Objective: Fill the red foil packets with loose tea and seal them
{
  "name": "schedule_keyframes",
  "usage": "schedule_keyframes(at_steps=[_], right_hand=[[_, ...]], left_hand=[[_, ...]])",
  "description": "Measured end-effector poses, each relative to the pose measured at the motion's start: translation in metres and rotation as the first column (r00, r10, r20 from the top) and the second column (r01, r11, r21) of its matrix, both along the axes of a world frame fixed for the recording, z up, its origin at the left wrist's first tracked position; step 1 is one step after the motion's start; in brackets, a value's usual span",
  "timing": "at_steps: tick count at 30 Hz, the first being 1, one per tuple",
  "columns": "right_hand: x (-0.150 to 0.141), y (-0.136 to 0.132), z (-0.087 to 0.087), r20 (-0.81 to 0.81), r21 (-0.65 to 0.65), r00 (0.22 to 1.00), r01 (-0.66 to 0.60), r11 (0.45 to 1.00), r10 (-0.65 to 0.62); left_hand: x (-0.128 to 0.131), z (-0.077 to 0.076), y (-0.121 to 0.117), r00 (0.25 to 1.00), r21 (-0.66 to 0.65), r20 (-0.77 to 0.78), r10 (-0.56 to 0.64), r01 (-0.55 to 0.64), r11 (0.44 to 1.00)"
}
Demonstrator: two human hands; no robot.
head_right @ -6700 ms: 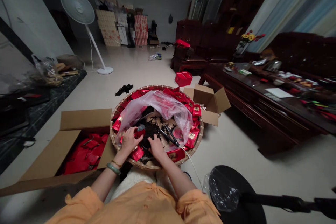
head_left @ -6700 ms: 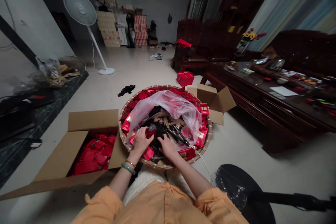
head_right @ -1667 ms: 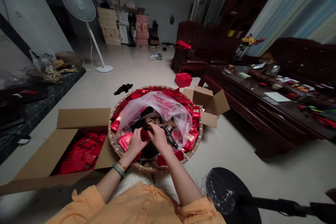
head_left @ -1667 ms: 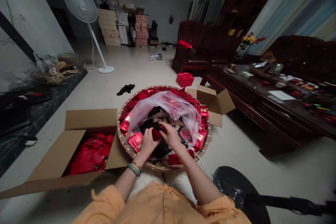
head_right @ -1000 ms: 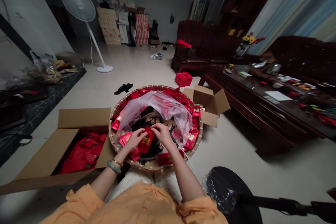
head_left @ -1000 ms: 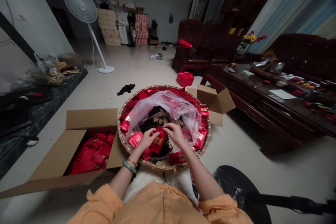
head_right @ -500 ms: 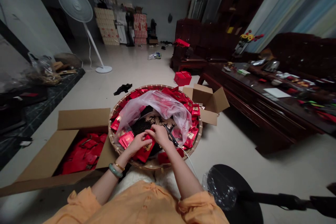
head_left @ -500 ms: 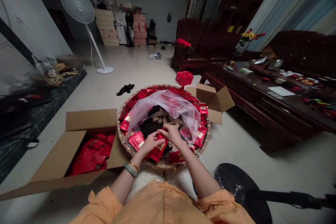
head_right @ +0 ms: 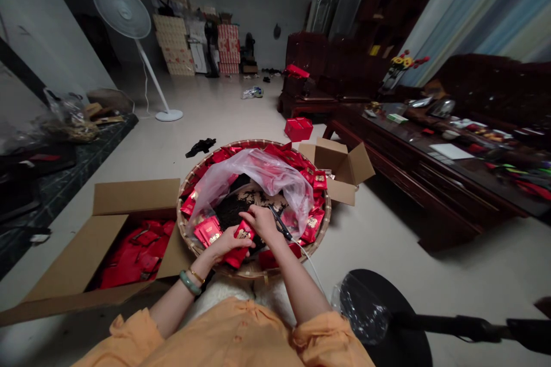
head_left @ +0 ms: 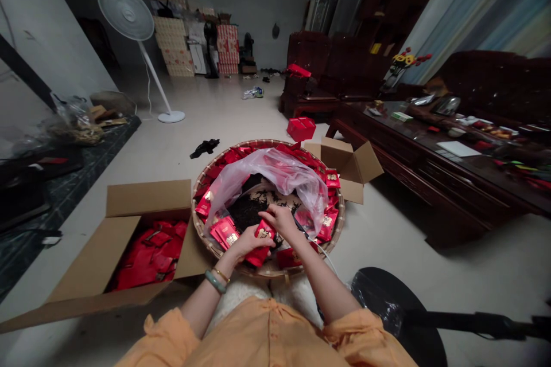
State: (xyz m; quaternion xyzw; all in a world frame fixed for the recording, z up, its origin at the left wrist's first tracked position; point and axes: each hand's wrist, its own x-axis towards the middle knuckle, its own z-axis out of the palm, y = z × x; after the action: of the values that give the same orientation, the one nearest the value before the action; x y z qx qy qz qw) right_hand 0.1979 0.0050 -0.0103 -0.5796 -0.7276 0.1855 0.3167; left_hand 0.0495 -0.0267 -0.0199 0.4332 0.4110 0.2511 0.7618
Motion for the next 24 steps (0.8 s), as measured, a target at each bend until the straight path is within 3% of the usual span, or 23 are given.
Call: schedule_keyframes(at_steps=[5, 8, 10, 13, 15, 17, 20, 24], right_hand=[[0.006, 0.001, 0.003, -0.271, -0.037, 0.962, 0.02, 0.999, -0.029], [0.017, 0.0, 0.01, -0.447, -0.098, 0.89, -0.152, 0.983, 0.093], [0.025, -0.002, 0.015, -0.486, -0.109, 0.858, -0.247, 0.963, 0.166], [0.034, -0.006, 0.023, -0.459, -0.109, 0.866, -0.276, 0.955, 0.198], [0.038, -0.007, 0.029, -0.445, -0.177, 0.869, -0.323, 0.93, 0.217], [0.042, -0.006, 0.036, -0.441, -0.285, 0.854, -0.425, 0.859, 0.276], [0.047, -0.004, 0.048, -0.386, -0.419, 0.816, -0.57, 0.707, 0.43], [0.046, -0.002, 0.055, -0.321, -0.574, 0.796, -0.594, 0.564, 0.512]], left_hand=[[-0.003, -0.008, 0.002, 0.997, 0.09, -0.034, 0.072, -0.069, 0.994], [-0.007, -0.01, 0.004, 0.995, 0.178, -0.064, 0.075, -0.063, 0.982], [-0.009, -0.011, 0.005, 0.995, 0.223, -0.079, 0.061, -0.042, 0.974], [-0.012, -0.011, 0.007, 0.993, 0.283, -0.109, 0.04, -0.007, 0.959], [-0.013, -0.01, 0.007, 0.99, 0.332, -0.143, 0.015, 0.034, 0.943], [-0.013, -0.009, 0.007, 0.982, 0.377, -0.186, -0.013, 0.083, 0.922], [-0.015, -0.005, 0.006, 0.964, 0.425, -0.261, -0.059, 0.17, 0.889], [-0.017, 0.001, 0.004, 0.932, 0.505, -0.347, -0.099, 0.275, 0.818]])
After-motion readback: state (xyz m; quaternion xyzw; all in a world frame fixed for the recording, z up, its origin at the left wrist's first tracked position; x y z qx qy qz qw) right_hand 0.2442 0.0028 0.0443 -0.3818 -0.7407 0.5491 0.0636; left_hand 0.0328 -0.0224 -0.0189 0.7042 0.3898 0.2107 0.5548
